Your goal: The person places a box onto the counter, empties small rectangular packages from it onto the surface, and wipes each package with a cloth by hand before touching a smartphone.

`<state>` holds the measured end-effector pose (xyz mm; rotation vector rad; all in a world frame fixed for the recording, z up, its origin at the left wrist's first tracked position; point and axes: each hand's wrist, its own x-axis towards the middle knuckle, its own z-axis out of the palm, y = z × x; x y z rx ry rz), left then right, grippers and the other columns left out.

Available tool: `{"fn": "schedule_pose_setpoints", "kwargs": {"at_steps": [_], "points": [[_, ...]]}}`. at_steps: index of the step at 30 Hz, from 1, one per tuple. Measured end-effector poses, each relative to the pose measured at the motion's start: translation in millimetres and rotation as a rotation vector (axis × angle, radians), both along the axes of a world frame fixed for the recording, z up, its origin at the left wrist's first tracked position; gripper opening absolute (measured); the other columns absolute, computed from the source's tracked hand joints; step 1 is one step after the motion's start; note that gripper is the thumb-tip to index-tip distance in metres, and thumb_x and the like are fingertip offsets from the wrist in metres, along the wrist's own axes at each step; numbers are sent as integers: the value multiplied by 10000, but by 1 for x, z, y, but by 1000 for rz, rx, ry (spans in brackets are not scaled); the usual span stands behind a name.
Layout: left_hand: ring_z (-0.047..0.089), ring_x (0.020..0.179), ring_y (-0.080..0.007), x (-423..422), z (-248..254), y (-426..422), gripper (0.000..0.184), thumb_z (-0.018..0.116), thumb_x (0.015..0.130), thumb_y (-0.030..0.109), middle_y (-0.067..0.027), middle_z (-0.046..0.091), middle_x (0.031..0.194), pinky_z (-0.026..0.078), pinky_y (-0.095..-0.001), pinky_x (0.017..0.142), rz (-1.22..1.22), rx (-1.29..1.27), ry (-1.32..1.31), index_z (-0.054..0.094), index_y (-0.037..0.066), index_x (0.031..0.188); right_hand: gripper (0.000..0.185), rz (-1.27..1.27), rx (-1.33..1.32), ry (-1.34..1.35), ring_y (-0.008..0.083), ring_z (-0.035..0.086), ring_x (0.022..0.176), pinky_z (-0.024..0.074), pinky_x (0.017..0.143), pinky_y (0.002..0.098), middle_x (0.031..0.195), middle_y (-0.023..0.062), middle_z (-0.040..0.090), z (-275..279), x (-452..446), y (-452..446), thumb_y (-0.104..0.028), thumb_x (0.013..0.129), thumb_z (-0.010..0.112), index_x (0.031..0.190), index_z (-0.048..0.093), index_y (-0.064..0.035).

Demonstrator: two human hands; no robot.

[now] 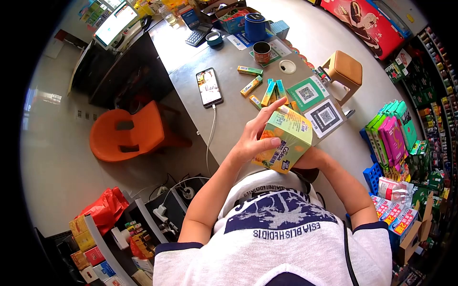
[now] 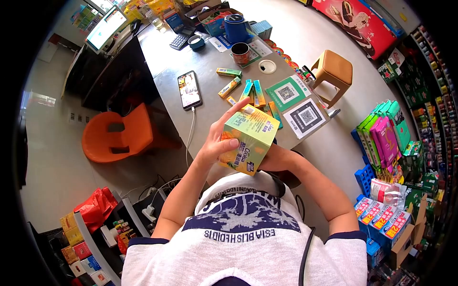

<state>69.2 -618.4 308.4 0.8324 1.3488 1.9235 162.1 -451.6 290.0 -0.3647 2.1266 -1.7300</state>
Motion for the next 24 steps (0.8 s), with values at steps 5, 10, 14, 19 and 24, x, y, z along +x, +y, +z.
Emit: {"fn": "schedule_pose_setpoints", "kwargs": {"at_steps": [5, 10, 14, 19, 24], "points": [[484, 1164, -201, -2, -3, 1, 997, 707, 656, 434, -143, 495, 1274, 349, -316, 1007, -45, 53, -76, 272, -1, 1441, 663, -140, -363, -211, 195, 501, 1163, 440, 974, 332, 1293, 88, 488, -20, 3, -2, -62, 777, 700, 1357, 381, -59], [492, 1160, -209, -3, -4, 2, 1004, 708, 653, 413, -142, 502, 1268, 347, -316, 1011, -88, 69, -126, 253, -3, 1446, 618, -197, -531, -232, 164, 517, 1126, 458, 938, 313, 1250, 79, 516, -14, 0, -5, -60, 785, 687, 1338, 412, -43], [493, 1168, -215, -5, -5, 9, 1010, 707, 649, 401, -142, 503, 1269, 346, -316, 1016, -82, 125, -148, 242, -2, 1449, 463, -176, -396, -269, 149, 559, 1049, 462, 897, 280, 1114, 80, 604, -2, 0, 8, -68, 806, 661, 1242, 516, -2], [517, 1164, -233, -16, 1, 10, 1024, 693, 641, 423, -143, 501, 1286, 409, -325, 987, 59, 242, -321, 215, 35, 1460, 459, 3, -276, -129, 158, 613, 841, 474, 766, 231, 898, 129, 669, 35, 3, 35, -146, 546, 489, 908, 653, 84], [538, 1150, -274, -21, 0, -4, 1000, 647, 702, 521, -181, 494, 1290, 456, -397, 964, 15, 433, -493, 190, 61, 1463, 424, -248, -869, -124, 259, 646, 728, 521, 716, 298, 805, 212, 669, 19, 57, 68, -167, 530, 534, 822, 650, 119]]}}
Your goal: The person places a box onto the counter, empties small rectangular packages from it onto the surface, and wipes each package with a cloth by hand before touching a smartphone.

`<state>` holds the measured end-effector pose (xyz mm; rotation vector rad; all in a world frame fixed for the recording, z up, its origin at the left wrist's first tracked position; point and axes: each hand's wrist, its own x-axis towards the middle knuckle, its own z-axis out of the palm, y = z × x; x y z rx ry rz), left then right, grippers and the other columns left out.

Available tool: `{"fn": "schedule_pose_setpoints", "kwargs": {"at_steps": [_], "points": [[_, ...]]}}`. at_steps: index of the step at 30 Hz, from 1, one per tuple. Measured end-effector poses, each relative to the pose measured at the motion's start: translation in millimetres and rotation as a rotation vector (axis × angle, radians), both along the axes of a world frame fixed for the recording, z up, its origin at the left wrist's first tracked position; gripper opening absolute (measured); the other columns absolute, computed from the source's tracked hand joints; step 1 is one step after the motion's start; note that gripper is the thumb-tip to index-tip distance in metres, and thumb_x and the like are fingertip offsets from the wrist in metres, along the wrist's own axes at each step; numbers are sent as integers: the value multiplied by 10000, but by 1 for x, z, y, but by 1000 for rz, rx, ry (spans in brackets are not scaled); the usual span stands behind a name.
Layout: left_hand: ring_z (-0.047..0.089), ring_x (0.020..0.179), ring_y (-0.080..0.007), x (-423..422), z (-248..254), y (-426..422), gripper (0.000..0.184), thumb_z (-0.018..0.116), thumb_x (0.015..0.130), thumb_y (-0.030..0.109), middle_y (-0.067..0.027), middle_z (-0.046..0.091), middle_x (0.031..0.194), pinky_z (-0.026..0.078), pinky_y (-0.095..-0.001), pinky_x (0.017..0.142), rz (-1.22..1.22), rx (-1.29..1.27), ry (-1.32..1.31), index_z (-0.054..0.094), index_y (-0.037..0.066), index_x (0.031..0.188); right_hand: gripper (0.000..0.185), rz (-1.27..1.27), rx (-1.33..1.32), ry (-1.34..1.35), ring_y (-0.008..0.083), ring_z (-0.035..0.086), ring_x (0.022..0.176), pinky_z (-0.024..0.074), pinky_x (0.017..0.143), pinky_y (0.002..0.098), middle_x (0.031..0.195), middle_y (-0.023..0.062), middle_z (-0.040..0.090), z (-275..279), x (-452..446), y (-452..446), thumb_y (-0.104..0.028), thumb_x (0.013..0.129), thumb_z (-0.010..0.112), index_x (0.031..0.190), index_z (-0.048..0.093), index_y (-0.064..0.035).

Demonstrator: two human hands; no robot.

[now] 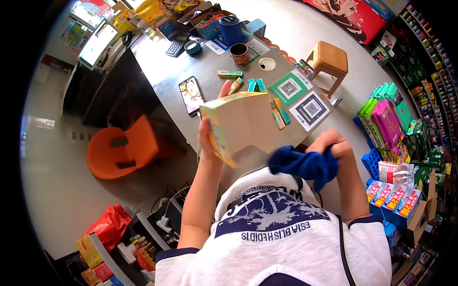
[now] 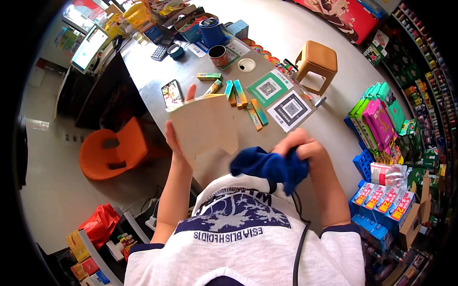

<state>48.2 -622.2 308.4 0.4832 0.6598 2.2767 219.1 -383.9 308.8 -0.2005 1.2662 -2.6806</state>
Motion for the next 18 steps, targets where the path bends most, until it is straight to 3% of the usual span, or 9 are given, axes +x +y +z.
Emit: {"fn": "schedule_pose_setpoints", "kwargs": {"at_steps": [1, 4, 6, 8, 11, 13, 14, 15, 18], "points": [[544, 1143, -277, 2, -1, -1, 1007, 639, 709, 552, -185, 496, 1287, 460, -403, 960, -1, 55, -27, 188, 60, 1463, 351, -8, -61, 130, 304, 639, 689, 520, 664, 354, 776, 205, 666, -10, 5, 11, -227, 666, 593, 811, 658, 86], [596, 1051, -264, 8, -4, 1, 793, 603, 850, 373, -196, 538, 1229, 526, -406, 849, 55, -69, -35, 162, 171, 1478, 340, -466, -68, -274, 261, 627, 644, 507, 635, 325, 776, 181, 675, -26, 45, 14, -212, 674, 566, 841, 672, 64], [615, 1018, -252, 8, -15, 3, 720, 583, 893, 276, -197, 550, 1214, 548, -401, 811, 62, -124, -31, 166, 231, 1478, 213, -78, 1254, -261, 124, 586, 603, 496, 606, 258, 705, 74, 649, -32, 31, 32, -95, 696, 478, 740, 633, 46], [621, 1006, -243, 11, -14, 5, 702, 577, 902, 242, -194, 553, 1210, 556, -399, 800, 82, -272, 53, 173, 262, 1475, 196, -246, 1028, -446, 122, 600, 624, 510, 622, 247, 720, 56, 645, -63, 43, 33, -72, 725, 463, 770, 616, 41], [621, 1005, -238, 23, 1, 9, 709, 584, 896, 265, -191, 554, 1209, 556, -405, 801, 136, -511, 216, 172, 268, 1474, 179, -474, 452, -497, 112, 599, 647, 501, 641, 224, 766, 67, 650, -53, 48, 31, -110, 781, 512, 849, 597, 32], [618, 1013, -237, 24, 1, 11, 715, 586, 894, 272, -193, 550, 1214, 556, -410, 799, 133, -503, 225, 170, 265, 1475, 196, -494, 261, -443, 112, 618, 692, 517, 676, 229, 815, 75, 651, -35, 46, 26, -138, 815, 540, 915, 576, 27], [617, 1014, -241, 24, -3, 12, 714, 585, 895, 273, -195, 550, 1212, 556, -409, 795, 106, -378, 118, 170, 252, 1476, 211, -502, 167, -413, 112, 628, 714, 525, 693, 231, 840, 79, 651, -25, 44, 23, -152, 831, 554, 948, 565, 24], [616, 1014, -246, 23, -11, 11, 714, 584, 896, 274, -196, 550, 1211, 556, -409, 791, 78, -252, 10, 170, 239, 1477, 329, -503, 121, -395, 179, 658, 817, 547, 780, 304, 905, 120, 645, -18, 43, 18, -201, 830, 603, 1028, 544, 55], [587, 1061, -256, 23, -15, 11, 736, 570, 890, 361, -190, 514, 1263, 539, -409, 820, 49, -95, -32, 165, 185, 1479, 431, -597, -157, -345, 254, 661, 882, 547, 819, 367, 958, 166, 635, 6, 44, -2, -245, 801, 645, 1075, 534, 69]]}}
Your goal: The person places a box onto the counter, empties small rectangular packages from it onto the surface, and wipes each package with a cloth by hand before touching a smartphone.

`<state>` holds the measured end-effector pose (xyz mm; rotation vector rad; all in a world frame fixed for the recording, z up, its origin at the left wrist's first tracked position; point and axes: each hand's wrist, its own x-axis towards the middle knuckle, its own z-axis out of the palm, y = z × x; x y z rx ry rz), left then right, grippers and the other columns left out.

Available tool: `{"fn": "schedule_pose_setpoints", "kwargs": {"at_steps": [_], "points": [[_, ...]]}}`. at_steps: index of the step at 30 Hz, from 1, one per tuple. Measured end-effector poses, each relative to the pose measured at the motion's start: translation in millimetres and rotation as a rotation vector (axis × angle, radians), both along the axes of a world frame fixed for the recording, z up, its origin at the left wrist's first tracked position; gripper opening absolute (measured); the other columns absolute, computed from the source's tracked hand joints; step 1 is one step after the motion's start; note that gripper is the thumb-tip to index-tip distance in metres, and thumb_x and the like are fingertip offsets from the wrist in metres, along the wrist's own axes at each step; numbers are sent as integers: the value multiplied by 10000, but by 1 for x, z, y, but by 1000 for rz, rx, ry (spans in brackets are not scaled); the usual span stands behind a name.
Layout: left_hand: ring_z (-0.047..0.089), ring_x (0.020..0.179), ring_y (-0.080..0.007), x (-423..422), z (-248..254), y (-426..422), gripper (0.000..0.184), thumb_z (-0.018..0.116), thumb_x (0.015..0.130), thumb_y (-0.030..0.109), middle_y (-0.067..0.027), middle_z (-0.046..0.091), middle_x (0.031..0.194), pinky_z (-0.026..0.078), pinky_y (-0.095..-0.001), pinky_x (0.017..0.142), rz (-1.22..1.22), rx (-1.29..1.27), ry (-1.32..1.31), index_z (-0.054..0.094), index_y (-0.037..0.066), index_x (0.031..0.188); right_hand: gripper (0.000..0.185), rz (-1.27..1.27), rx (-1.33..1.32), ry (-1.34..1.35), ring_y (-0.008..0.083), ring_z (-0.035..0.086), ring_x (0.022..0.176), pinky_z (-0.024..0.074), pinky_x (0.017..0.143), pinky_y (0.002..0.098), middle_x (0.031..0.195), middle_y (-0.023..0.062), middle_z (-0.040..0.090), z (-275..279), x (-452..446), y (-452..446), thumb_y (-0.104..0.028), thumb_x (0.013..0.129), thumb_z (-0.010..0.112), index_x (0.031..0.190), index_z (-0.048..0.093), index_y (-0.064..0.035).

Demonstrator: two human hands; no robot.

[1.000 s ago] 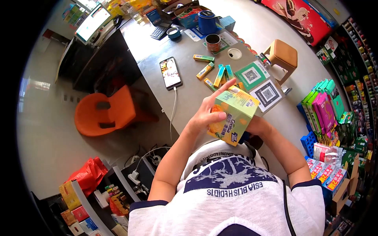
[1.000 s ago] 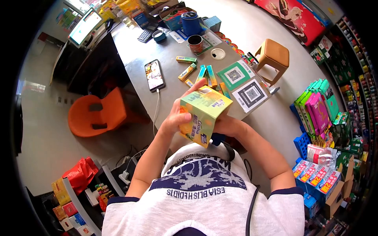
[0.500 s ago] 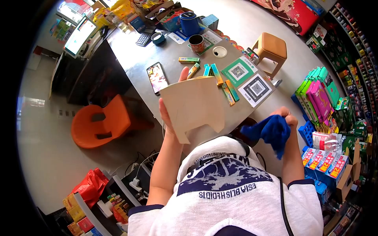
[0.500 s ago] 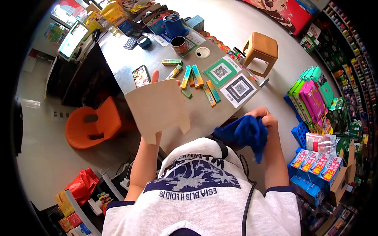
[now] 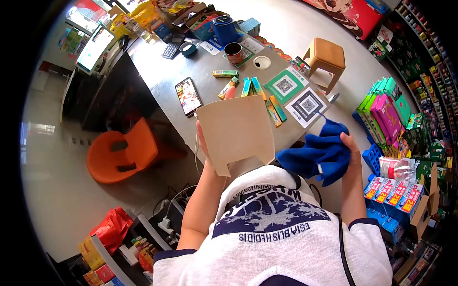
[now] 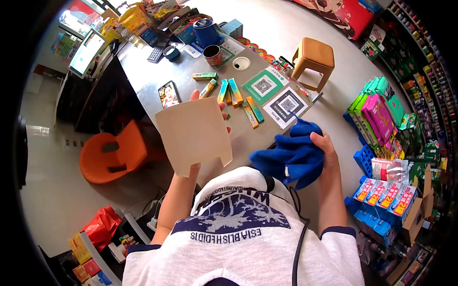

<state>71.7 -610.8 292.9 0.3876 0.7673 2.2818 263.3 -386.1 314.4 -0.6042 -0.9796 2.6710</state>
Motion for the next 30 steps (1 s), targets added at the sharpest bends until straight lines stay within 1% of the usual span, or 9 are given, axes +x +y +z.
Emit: {"fn": "schedule_pose_setpoints", "kwargs": {"at_steps": [4, 9, 11, 14, 17, 21, 23, 26, 30], "points": [[460, 1232, -273, 8, 17, -8, 953, 480, 787, 675, -150, 418, 1378, 399, -427, 1010, -31, 72, -107, 146, 117, 1483, 629, -44, 150, 154, 378, 605, 1022, 499, 905, 497, 1145, 249, 564, 22, -6, -6, -258, 766, 624, 1255, 412, 76], [453, 1242, -271, 16, 11, -5, 873, 503, 829, 579, -153, 404, 1390, 409, -410, 1006, -83, 71, -95, 151, 119, 1482, 525, -30, 535, 192, 241, 644, 959, 497, 879, 334, 1097, 168, 634, 58, -18, -52, -79, 748, 645, 1228, 500, 77], [458, 1239, -278, 20, 12, -3, 834, 529, 843, 512, -157, 404, 1390, 413, -387, 1006, -110, 51, -54, 163, 114, 1478, 499, 144, 1398, 444, 314, 543, 1143, 418, 978, 358, 1253, 205, 532, 56, -47, -60, 14, 760, 595, 1246, 486, 55], [451, 1240, -264, 28, 12, 3, 812, 509, 865, 506, -170, 400, 1378, 370, -393, 1046, -126, -98, 248, 168, 82, 1469, 511, 429, 1408, 296, 351, 414, 1232, 371, 1022, 405, 1244, 197, 495, 18, -69, -86, -49, 717, 651, 1206, 518, 15], [496, 1196, -223, 35, 1, 2, 735, 540, 877, 419, -142, 444, 1341, 451, -358, 968, -175, -36, -29, 200, 140, 1466, 487, 476, 1826, 417, 342, 407, 1214, 390, 993, 393, 1220, 163, 497, 10, -82, -82, -115, 737, 659, 1193, 524, -13], [521, 1162, -202, 35, 2, -1, 741, 570, 862, 401, -121, 463, 1316, 489, -327, 918, -118, -66, -29, 213, 142, 1457, 608, 426, 1917, 261, 300, 485, 1163, 376, 1021, 394, 1258, 148, 469, 3, -84, -91, -173, 750, 721, 1272, 429, -62], [503, 1157, -195, 35, 9, 2, 767, 602, 845, 374, -107, 469, 1284, 453, -327, 944, -67, -136, 83, 208, 122, 1453, 726, 482, 1220, 247, 276, 476, 1177, 389, 1009, 400, 1264, 135, 457, -21, -82, -90, -158, 750, 735, 1334, 309, -79], [460, 1189, -202, 33, 6, 2, 811, 638, 821, 343, -117, 437, 1304, 399, -332, 990, -19, -165, 135, 203, 77, 1450, 913, 433, 1650, 309, 255, 446, 1203, 401, 994, 410, 1306, 127, 411, -21, -86, -84, -146, 735, 761, 1392, 127, -107], [514, 1144, -190, 28, 7, 1, 845, 637, 802, 400, -123, 472, 1286, 447, -314, 944, 31, -212, 197, 202, 92, 1457, 809, 345, 1895, 314, 312, 440, 1199, 370, 1012, 432, 1332, 155, 390, -6, -81, -87, -162, 716, 751, 1369, 279, -84]]}}
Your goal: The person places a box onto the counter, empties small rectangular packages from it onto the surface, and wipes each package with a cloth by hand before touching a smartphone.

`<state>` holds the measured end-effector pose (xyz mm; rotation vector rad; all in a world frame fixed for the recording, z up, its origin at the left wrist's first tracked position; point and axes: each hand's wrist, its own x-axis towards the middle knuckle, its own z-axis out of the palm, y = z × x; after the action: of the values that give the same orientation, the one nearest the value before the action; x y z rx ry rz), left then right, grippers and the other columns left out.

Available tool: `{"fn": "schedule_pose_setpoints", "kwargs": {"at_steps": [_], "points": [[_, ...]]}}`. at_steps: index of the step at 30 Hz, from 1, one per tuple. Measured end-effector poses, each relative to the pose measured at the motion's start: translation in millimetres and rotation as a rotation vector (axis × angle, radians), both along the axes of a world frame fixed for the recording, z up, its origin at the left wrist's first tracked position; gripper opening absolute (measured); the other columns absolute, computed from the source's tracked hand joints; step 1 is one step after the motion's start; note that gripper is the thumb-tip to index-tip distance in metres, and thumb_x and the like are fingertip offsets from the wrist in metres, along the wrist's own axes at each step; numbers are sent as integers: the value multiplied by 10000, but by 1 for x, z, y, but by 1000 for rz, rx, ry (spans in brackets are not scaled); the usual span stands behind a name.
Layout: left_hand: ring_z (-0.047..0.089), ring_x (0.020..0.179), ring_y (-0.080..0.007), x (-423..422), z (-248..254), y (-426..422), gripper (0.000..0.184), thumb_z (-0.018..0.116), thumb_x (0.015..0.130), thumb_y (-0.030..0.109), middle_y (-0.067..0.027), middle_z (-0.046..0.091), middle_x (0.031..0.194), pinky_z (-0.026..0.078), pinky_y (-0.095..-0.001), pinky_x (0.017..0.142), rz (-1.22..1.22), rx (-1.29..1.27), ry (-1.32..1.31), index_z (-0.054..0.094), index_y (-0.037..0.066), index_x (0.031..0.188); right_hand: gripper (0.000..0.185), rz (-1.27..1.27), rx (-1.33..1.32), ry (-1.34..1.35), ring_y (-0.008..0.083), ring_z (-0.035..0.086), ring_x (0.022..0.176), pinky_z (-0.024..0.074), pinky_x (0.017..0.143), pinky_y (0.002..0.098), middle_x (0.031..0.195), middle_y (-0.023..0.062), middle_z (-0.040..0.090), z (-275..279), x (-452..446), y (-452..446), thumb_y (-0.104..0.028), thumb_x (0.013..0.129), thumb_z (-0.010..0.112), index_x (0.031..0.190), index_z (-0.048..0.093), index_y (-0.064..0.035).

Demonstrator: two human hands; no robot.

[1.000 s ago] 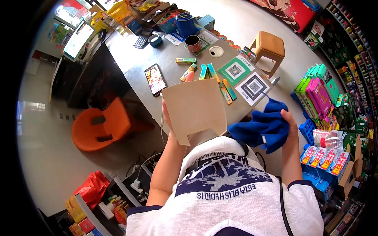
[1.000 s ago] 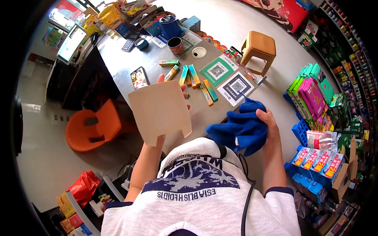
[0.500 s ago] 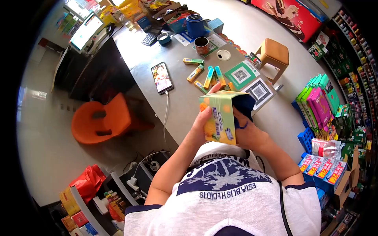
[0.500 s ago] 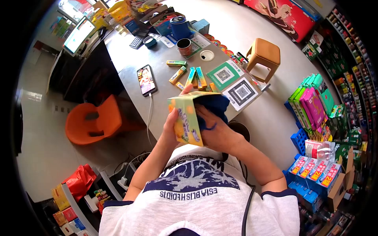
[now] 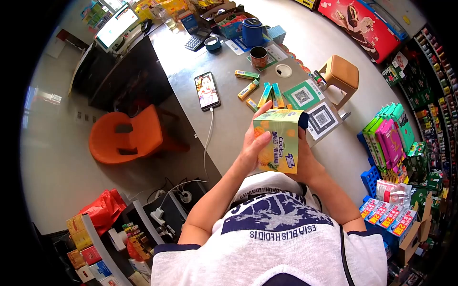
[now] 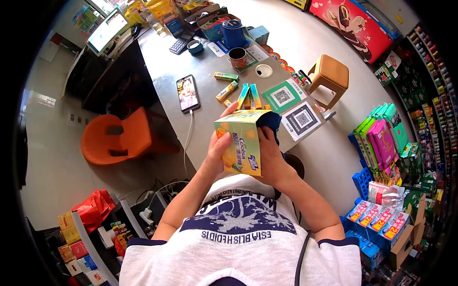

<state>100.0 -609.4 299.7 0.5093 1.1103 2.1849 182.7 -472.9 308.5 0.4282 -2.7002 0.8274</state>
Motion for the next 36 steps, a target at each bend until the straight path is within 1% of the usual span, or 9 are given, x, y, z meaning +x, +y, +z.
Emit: {"fn": "schedule_pose_setpoints", "kwargs": {"at_steps": [5, 13, 17, 20, 22, 23, 27, 29, 36], "points": [[545, 1113, -182, -4, -2, -3, 866, 632, 791, 426, -124, 505, 1261, 472, -303, 919, -4, -8, 22, 200, 87, 1460, 341, 110, -185, -5, 283, 490, 1092, 341, 957, 421, 1088, 98, 596, -12, 2, 4, -133, 715, 649, 1056, 641, -110], [493, 1167, -204, -5, -7, -2, 845, 646, 790, 367, -131, 483, 1275, 408, -329, 982, -107, -25, 19, 222, 64, 1453, 262, 136, -579, -595, 290, 569, 1052, 438, 941, 361, 1131, 146, 612, -16, 4, 21, -68, 817, 580, 1073, 624, -34], [506, 1154, -199, -18, -12, 0, 856, 641, 788, 397, -127, 491, 1272, 424, -327, 966, -95, 44, -14, 219, 68, 1456, 271, 137, -797, -748, 202, 606, 985, 474, 897, 329, 1063, 120, 630, -15, 13, 19, -40, 863, 491, 1113, 572, 26], [536, 1131, -206, -25, -24, -6, 802, 588, 825, 406, -124, 495, 1279, 460, -333, 935, -62, 58, -98, 214, 96, 1462, 322, -43, -1518, -838, 202, 606, 969, 478, 896, 319, 1050, 100, 624, -28, 28, 35, -52, 821, 529, 1138, 556, 0], [558, 1114, -212, -22, -36, -16, 737, 530, 865, 403, -118, 497, 1288, 485, -338, 912, -50, 82, -240, 212, 119, 1466, 488, -289, -1585, -540, 212, 624, 919, 507, 868, 342, 1061, 111, 617, -20, 56, 57, -129, 665, 619, 1134, 550, -13], [575, 1096, -210, -19, -46, -22, 634, 437, 926, 379, -109, 495, 1300, 511, -343, 883, -50, 79, -325, 209, 146, 1469, 498, -5, -1817, -428, 246, 631, 925, 505, 890, 377, 1064, 127, 617, -38, 66, 79, -117, 639, 595, 1123, 548, -11], [578, 1080, -193, -14, -94, -35, 566, 381, 968, 382, -104, 501, 1293, 507, -330, 878, -118, 62, -523, 247, 124, 1453, 486, 155, -2081, -121, 343, 587, 1068, 443, 973, 465, 1181, 193, 583, -14, 79, 91, -290, 884, 527, 1248, 480, 28], [587, 1036, -181, -15, -111, -37, 525, 404, 969, 364, -99, 516, 1261, 499, -306, 870, -11, -84, -479, 315, 97, 1412, 454, -139, -2125, -131, 333, 604, 1042, 476, 942, 451, 1148, 198, 599, 3, 71, 91, -266, 887, 540, 1227, 506, 34], [540, 1020, -174, -22, -119, -46, 388, 472, 965, 323, -82, 548, 1091, 454, -316, 874, 296, -513, -161, 509, 25, 1211, 499, -146, -2173, -143, 341, 488, 1213, 348, 1048, 483, 1306, 191, 512, -5, 52, 75, -312, 945, 438, 1311, 445, 27]]}}
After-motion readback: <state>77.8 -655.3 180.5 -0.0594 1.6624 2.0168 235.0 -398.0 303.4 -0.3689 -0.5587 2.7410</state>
